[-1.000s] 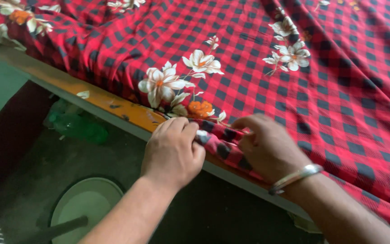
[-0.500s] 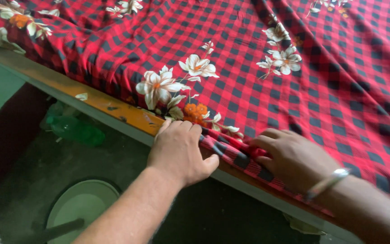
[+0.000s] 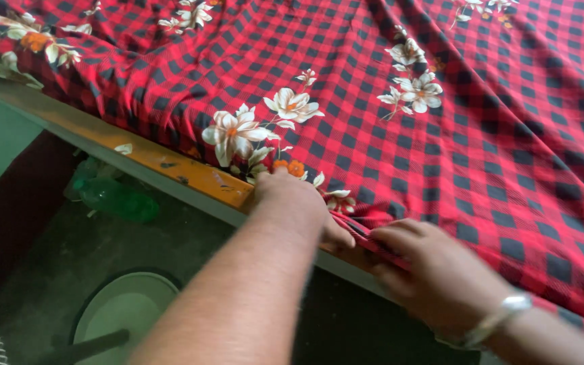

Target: The person spreads a red and black checkered floral sheet over a bed, tucks the edges under the mattress, and smooths the surface. The person adjusts the sheet around the bed frame and corners to achieve a neat appearance.

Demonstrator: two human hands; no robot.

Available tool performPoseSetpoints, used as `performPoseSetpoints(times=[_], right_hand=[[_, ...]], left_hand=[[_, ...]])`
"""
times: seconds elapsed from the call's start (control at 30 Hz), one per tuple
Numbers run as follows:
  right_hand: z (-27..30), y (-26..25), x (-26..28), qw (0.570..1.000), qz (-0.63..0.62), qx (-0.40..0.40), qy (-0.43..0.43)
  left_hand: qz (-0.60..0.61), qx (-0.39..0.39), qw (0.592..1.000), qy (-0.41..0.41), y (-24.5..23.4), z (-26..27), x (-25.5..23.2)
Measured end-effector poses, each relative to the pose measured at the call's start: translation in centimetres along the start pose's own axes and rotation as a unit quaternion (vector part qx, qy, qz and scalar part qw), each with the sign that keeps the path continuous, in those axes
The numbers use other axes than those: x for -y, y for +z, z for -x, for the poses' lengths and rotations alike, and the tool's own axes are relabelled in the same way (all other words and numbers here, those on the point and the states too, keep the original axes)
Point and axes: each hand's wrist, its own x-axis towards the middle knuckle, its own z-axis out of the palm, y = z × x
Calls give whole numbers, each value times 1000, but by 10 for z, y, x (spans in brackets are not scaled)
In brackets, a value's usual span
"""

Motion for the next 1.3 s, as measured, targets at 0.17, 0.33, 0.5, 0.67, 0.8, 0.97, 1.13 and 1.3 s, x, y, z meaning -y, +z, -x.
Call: performPoseSetpoints(times=[0.17,0.33,0.5,0.67,0.8,0.97,1.13,1.3], right_hand=[[-7,14,22,990,95,-81,-58],[-32,-3,2,998,7,68,-10],[-28,-28,-20,993,45,110,6],[-21,-40,-43,945,244,216,21],[15,-40,-61,935,315,124,-109],[65,-31,-73,954,234,-122,-145],[97,-14,-82,943,248,-204,-86],[108,20,-58,953,231,-196,-21]], left_hand=[[-81,-8,997,-13,3,-3,-13],[14,-74,997,26,35,-21,1],[115,-195,974,-12,57,-46,9],[104,-188,975,-57,64,-51,-1],[145,-222,963,-41,73,-35,-15],[174,-273,945,-50,72,-21,-24],[143,-198,967,-70,72,-15,-30],[56,-136,985,-93,59,-14,-37]])
